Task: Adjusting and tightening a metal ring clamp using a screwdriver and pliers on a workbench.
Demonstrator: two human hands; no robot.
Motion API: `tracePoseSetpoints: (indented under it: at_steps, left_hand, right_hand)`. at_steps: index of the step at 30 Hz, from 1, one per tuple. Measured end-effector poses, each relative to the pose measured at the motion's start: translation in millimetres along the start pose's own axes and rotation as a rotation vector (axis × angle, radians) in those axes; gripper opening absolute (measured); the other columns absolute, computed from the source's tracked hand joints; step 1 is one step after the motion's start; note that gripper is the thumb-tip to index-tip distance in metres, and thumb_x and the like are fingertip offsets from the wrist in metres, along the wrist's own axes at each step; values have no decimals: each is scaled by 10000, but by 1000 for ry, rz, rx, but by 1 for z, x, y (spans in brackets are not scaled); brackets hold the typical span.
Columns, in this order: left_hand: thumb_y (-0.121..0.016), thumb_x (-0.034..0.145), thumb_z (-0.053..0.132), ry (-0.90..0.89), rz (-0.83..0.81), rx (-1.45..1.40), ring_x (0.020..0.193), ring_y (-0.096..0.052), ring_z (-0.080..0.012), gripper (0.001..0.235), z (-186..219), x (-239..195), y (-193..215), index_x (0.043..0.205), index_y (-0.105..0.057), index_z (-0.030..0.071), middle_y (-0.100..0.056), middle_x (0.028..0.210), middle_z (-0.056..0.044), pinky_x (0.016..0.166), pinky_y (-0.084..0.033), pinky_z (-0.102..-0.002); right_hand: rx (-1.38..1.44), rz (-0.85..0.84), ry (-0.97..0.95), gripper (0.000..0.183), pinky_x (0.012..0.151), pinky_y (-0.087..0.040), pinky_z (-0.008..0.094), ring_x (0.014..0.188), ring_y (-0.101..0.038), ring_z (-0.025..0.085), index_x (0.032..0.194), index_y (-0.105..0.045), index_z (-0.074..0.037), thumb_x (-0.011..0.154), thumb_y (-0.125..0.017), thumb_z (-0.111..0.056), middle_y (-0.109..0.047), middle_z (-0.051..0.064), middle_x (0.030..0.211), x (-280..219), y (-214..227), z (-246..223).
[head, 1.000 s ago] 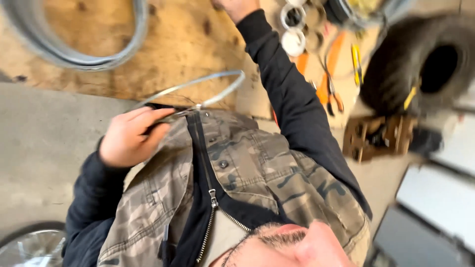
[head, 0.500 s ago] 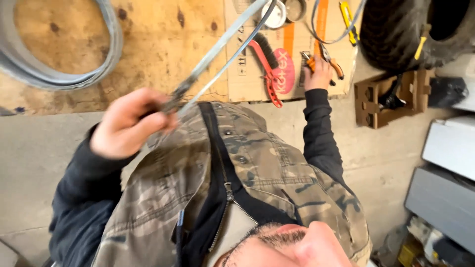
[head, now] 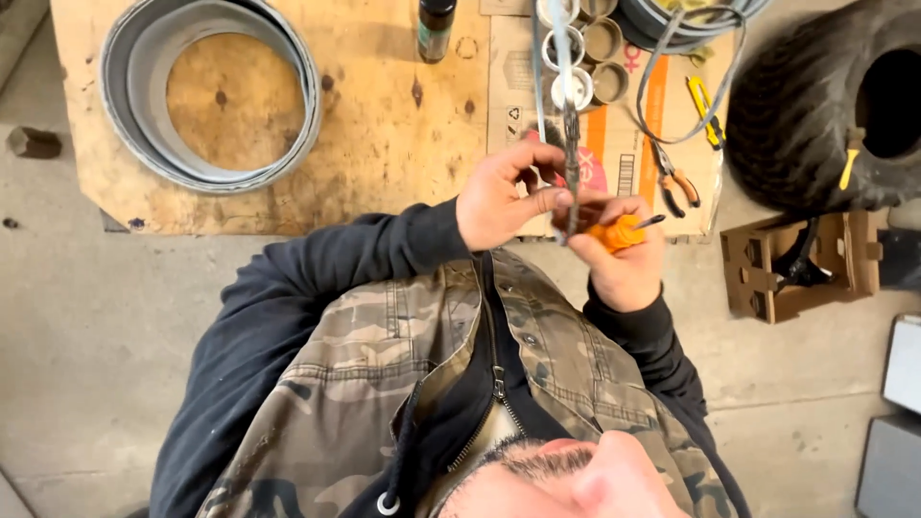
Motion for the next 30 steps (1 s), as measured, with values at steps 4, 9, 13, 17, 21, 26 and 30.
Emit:
tracePoseSetpoints:
  at_steps: [4,9,13,17,21,26,30]
  left_hand:
    - [-811,986,214,-214,-52,263,930,-671,-134,351,38,-15,5,1271,-672,66,-693,1089,-33,801,-548,-258]
    - [-957,899,324,-934,23,878,771,-593,-188,464,159,-65,24,1221,-708,102,-646,943,-4,650,-452,-320]
    - [-840,832,386,-705,-190,997,802,-662,-261,504,135,-76,27,1201,-670,87,-680,967,-69,658,-510,-377]
    - [-809,933,340,-390,-435,850,787,-678,-287,389,80,-89,19,1193,-695,75,-652,904,-82,657,-535,-402]
    - [-771,943,301,-303,-429,747,789,-678,-317,362,70,-90,20,1184,-689,42,-667,919,-111,650,-544,-419]
    - [-743,1000,303,-220,-484,573,832,-693,-306,279,58,-94,18,1163,-661,93,-674,944,-88,691,-560,-404]
    - [-736,991,315,-274,-435,652,786,-679,-302,404,80,-89,16,1290,-647,59,-658,945,-93,641,-548,-400]
  right_hand:
    - [-215,50,-66,380,833,-569,349,944,-675,191,1056,-465,-77,877,-734,124,-644,122,1108,-19,12,5]
    - [-421,-112,-149,382,845,-559,322,951,-654,170,1014,-493,-70,844,-780,114,-681,122,1039,-39,29,7]
    - [-483,-364,-258,326,832,-570,317,936,-679,169,949,-527,-63,827,-795,78,-696,110,1002,-38,17,27]
    - [-747,-502,-189,317,798,-560,306,909,-712,189,934,-544,-45,826,-834,23,-723,109,991,-28,-17,17]
    - [-1004,-492,-51,353,836,-549,329,955,-699,247,990,-534,-31,846,-856,-26,-704,139,1072,-27,-37,-19]
    - [-1170,-460,2,478,850,-512,379,968,-597,322,1165,-438,17,845,-792,-11,-527,207,1129,-49,-27,-33]
    - [-1152,-523,33,520,843,-518,389,983,-601,349,1196,-436,23,815,-788,-10,-524,214,1145,-46,-42,-37]
Point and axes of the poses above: each hand's wrist, its own x-axis towards the middle knuckle, its own y-axis out of the back of the hand, z = x × y, the point moved 10 cm from there along x, towards the middle knuckle
